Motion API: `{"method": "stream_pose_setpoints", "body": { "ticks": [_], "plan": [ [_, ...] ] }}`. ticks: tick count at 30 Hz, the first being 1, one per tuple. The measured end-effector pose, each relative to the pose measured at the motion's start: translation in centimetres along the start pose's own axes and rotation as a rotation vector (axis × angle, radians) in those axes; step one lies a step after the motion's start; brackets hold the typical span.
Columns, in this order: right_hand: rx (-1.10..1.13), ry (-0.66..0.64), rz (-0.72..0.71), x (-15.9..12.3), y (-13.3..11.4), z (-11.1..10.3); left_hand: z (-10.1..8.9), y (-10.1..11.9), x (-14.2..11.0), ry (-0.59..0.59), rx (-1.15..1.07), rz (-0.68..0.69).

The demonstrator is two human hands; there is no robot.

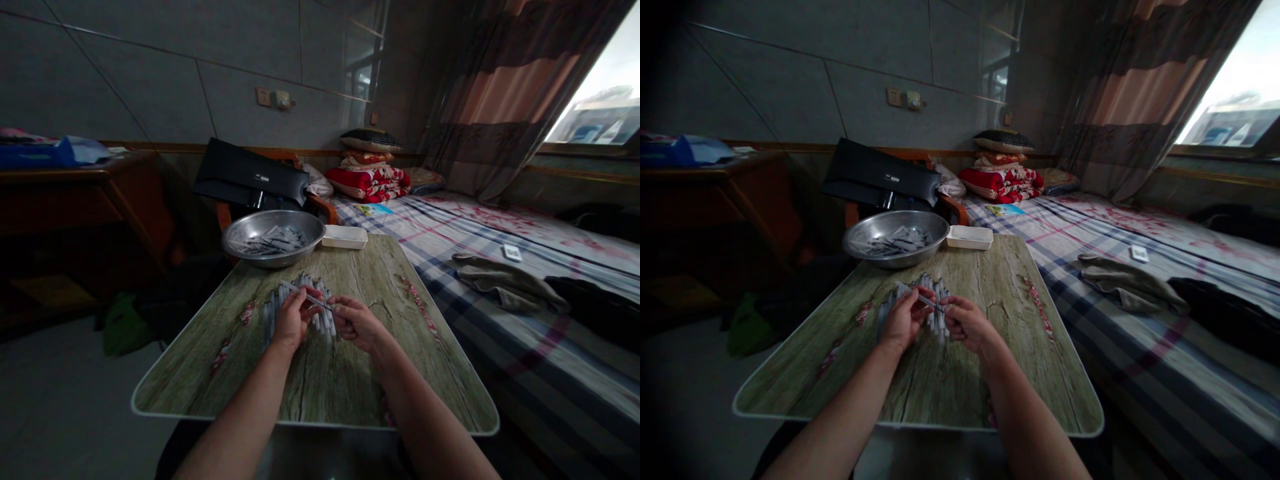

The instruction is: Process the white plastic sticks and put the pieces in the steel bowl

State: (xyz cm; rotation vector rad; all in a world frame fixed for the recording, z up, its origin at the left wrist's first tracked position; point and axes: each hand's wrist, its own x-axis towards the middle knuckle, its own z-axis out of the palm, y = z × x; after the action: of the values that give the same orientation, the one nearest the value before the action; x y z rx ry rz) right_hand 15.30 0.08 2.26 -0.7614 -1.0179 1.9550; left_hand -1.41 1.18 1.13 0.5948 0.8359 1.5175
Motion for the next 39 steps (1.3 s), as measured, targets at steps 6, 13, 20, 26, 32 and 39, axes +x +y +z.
{"method": "stream_pose_setpoints", "body": {
  "ticks": [6, 13, 20, 26, 32, 39],
  "plan": [
    [-0.034, -0.193, 0.08, -0.5, 0.0, -0.4, -0.1, 0.3, 0.4, 0.061, -0.182, -0.033],
    [-0.064, -0.414, 0.1, -1.0, 0.0, -0.6, -1.0, 1.1, 1.3, 0.158, -0.397, -0.048],
    [0.003, -0.079, -0.145, -0.3, 0.0, 0.2, -0.1, 0.2, 0.2, -0.071, -0.275, -0.221],
    [-0.281, 0.082, -0.286, 1.4, 1.5, 0.4, 1.0, -1.8, -1.4, -0.292, -0.024, -0.269],
    [-0.5, 0.11, -0.393, 1.9, 2.0, 0.0, 1.2, -2.5, -0.5, -0.243, -0.098, -0.247],
    [-0.241, 0.398, -0.381, 2.0, 1.3, -0.7, 0.5, -1.3, 0.4, -0.211, -0.43, -0.463]
  ]
}}
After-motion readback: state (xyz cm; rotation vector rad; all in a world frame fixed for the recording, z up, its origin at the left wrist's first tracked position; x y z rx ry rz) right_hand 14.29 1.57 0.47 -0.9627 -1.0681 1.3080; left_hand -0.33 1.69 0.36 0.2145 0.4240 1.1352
